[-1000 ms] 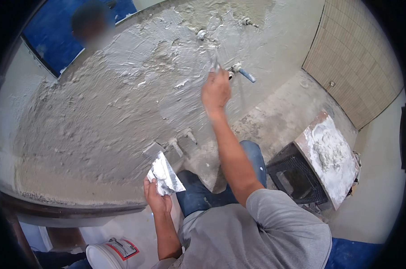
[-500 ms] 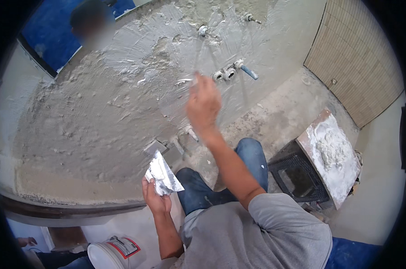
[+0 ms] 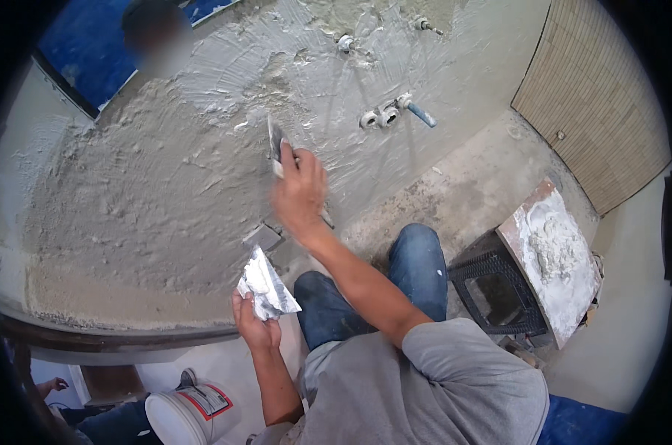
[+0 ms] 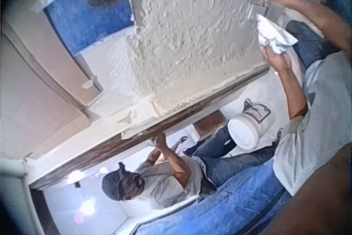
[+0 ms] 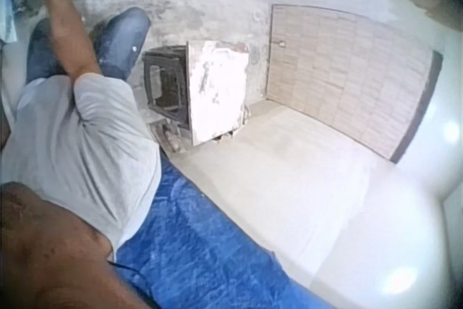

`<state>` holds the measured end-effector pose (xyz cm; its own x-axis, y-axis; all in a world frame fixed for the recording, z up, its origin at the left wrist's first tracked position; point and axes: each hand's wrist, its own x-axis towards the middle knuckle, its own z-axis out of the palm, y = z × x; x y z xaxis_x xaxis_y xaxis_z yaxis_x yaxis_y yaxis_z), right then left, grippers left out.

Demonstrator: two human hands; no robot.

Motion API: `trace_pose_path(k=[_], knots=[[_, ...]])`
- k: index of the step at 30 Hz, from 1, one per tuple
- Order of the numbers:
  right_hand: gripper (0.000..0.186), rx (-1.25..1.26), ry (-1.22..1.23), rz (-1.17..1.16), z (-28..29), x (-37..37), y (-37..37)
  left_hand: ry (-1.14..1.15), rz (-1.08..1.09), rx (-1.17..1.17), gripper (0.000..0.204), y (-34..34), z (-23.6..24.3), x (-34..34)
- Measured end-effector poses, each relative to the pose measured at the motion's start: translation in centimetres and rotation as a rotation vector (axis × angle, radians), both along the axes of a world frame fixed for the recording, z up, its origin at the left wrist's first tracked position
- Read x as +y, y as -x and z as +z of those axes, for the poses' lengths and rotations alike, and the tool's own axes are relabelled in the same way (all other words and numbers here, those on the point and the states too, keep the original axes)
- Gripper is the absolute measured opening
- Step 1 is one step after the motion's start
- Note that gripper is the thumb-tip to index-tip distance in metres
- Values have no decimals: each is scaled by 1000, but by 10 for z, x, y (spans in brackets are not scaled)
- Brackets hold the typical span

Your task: The person scoops plaster using putty knives and spreads it onto the wall surface.

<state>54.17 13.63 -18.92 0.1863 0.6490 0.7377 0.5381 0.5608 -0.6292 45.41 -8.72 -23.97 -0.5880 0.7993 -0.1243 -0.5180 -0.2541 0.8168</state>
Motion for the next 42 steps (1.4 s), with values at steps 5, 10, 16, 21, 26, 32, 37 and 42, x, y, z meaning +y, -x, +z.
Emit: trace_pose_path(k=[5, 10, 16, 21, 26, 32, 37, 42], knots=[[60, -97, -223, -122, 25, 29, -47, -11, -12, -7, 44, 3, -3, -2], [63, -47, -464, -347, 74, 98, -39, -38, -12, 25, 38, 0, -2, -2], [66, -206, -354, -47, 39, 53, -5, -30, -50, 14, 38, -6, -1, 4], [55, -162, -174, -58, 21, 36, -58, 4, -42, -9, 37, -7, -4, 6], [43, 247, 114, -176, 41, 82, -85, 25, -47, -5, 35, -3, -6, 3], [53, 163, 45, -172, 66, 65, -17, 19, -19, 11, 35, -4, -9, 2], [61, -57, -138, -21, 73, 24, 3, -5, -62, 13, 35, -5, -9, 3], [54, -30, -271, -179, 78, 48, -43, 38, -36, 12, 34, -4, -11, 0]])
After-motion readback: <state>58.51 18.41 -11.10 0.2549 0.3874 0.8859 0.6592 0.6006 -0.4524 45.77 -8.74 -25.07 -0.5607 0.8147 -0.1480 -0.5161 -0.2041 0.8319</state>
